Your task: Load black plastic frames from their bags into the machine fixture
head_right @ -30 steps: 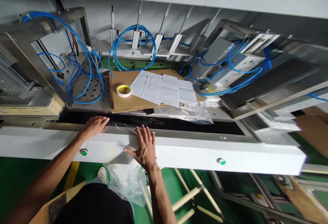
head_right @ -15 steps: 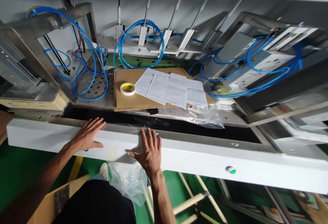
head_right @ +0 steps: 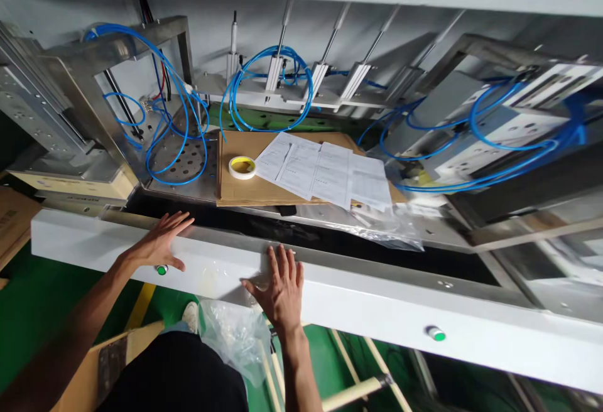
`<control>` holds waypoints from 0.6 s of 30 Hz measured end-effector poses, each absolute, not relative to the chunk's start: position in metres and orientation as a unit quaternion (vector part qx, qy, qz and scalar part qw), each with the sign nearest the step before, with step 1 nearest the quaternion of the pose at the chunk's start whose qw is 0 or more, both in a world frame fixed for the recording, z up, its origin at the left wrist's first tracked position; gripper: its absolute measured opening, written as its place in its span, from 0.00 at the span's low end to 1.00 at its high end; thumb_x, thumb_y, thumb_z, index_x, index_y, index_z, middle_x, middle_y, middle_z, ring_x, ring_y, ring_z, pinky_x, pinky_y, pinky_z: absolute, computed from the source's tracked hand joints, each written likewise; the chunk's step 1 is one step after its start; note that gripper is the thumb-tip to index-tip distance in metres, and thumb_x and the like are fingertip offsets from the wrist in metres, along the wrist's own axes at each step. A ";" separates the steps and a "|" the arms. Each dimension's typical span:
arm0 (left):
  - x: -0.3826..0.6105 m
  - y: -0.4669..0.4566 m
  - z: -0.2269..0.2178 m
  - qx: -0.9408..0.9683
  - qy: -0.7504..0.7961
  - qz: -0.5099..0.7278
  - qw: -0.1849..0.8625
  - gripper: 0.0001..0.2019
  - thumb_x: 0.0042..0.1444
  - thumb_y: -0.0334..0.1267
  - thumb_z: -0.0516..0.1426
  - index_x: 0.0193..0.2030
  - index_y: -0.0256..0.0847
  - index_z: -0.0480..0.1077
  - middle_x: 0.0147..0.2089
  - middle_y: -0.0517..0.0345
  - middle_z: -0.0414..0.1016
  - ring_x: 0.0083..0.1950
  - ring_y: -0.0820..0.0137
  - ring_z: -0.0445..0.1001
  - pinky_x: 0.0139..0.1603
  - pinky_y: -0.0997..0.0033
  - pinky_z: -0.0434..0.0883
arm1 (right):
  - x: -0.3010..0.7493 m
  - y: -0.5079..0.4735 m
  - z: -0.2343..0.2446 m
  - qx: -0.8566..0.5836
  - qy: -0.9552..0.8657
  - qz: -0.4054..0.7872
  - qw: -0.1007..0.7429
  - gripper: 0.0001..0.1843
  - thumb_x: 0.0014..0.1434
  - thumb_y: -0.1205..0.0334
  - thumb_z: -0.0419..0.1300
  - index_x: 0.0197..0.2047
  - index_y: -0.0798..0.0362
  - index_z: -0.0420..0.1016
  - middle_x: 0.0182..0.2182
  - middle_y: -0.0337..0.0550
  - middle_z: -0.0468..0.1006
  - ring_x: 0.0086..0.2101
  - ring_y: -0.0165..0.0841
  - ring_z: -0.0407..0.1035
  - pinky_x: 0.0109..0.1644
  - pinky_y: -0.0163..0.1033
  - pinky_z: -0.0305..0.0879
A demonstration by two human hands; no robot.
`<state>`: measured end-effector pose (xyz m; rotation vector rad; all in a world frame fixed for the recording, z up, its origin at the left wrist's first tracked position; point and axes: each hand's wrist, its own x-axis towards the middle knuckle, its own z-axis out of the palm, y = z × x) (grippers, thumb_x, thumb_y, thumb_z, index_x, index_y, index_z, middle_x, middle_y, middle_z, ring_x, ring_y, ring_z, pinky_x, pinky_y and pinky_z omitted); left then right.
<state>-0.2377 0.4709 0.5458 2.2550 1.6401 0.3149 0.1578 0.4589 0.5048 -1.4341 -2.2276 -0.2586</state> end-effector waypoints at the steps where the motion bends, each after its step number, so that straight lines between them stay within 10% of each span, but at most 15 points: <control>1: -0.238 0.469 0.546 0.792 0.577 0.112 0.167 0.66 0.40 0.64 0.78 0.81 0.45 0.55 0.84 0.36 0.50 0.85 0.41 0.49 0.84 0.31 0.50 | 0.157 0.458 0.505 -0.525 -0.812 -0.094 0.239 0.53 0.69 0.30 0.56 0.82 0.55 0.48 0.75 0.65 0.63 0.73 0.60 0.55 0.74 0.67 0.54; 14: -0.235 0.466 0.544 0.772 0.598 0.145 0.156 0.63 0.39 0.57 0.79 0.80 0.49 0.58 0.84 0.38 0.52 0.84 0.41 0.50 0.83 0.32 0.51 | 0.162 0.450 0.507 -0.523 -0.804 -0.091 0.269 0.48 0.72 0.34 0.55 0.83 0.51 0.47 0.75 0.65 0.63 0.73 0.59 0.57 0.72 0.68 0.57; 18: -0.240 0.449 0.544 0.744 0.605 0.259 0.117 0.47 0.55 0.60 0.71 0.77 0.47 0.62 0.80 0.42 0.61 0.81 0.45 0.59 0.83 0.37 0.57 | 0.161 0.448 0.519 -0.523 -0.796 -0.087 0.293 0.45 0.72 0.37 0.57 0.82 0.51 0.50 0.75 0.65 0.64 0.73 0.59 0.59 0.72 0.70 0.59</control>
